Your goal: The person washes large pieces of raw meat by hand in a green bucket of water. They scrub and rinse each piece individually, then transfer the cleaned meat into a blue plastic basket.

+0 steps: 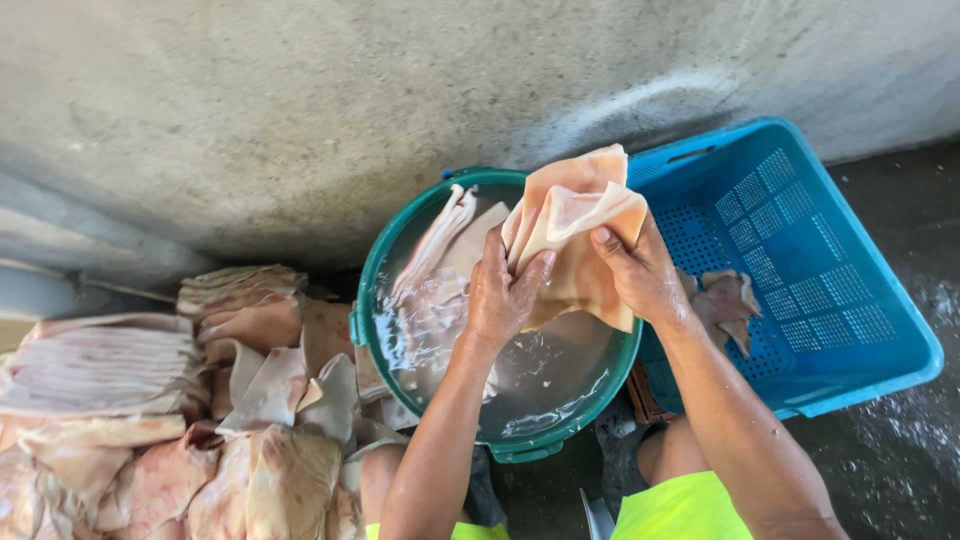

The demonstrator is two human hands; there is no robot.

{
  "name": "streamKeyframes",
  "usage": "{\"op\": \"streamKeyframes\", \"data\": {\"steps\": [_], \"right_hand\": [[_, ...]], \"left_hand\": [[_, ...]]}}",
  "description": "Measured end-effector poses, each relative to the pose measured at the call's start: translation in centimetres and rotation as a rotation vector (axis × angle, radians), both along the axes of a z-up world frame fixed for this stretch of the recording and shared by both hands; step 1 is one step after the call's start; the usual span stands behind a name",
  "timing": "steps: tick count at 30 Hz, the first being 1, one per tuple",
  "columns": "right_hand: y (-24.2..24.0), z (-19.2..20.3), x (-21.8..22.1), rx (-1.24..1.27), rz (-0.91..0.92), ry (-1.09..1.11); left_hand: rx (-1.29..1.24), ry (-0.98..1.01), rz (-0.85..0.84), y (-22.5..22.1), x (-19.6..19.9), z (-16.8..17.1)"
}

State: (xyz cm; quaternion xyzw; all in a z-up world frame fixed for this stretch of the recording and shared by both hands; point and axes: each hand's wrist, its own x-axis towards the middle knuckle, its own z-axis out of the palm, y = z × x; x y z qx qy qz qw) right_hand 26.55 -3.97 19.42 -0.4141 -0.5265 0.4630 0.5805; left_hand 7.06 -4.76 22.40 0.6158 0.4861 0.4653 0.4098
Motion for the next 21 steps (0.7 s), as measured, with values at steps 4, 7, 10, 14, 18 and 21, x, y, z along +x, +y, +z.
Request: {"op": "streamKeyframes", "data": {"steps": [4,7,10,14,18,21], "right_hand": [[0.3,0.2,3.5,-0.015,-0.065,-0.013],[-0.3,0.4,7.8,0.001,-0.132,-0.054],[-0.7,0.9,13.2,0.022,-0.197,-0.115],[-2.2,0.1,20.7,-0.05,-0.286,-0.115],[-2.5,-4.5,26.5,-0.166,-0.401,-0.233],[-3.3,-9.3,29.3,-0.368,-0.405,-0.269]], "left_hand": [[0.076,0.006,-0.037,1.1,3.2,0.7],[0.008,-0.129,-0.118,1.7,7.1,0.5],[-0.028,-0.199,-0.205,2.5,12.4,-0.5],[-0.064,-0.387,-0.402,3.8,20.5,-4.1],[-0.28,-0.464,-0.44,4.5,27.7,-10.5],[-0.427,-0.312,-0.395,4.0,30.8,-16.0]]}}
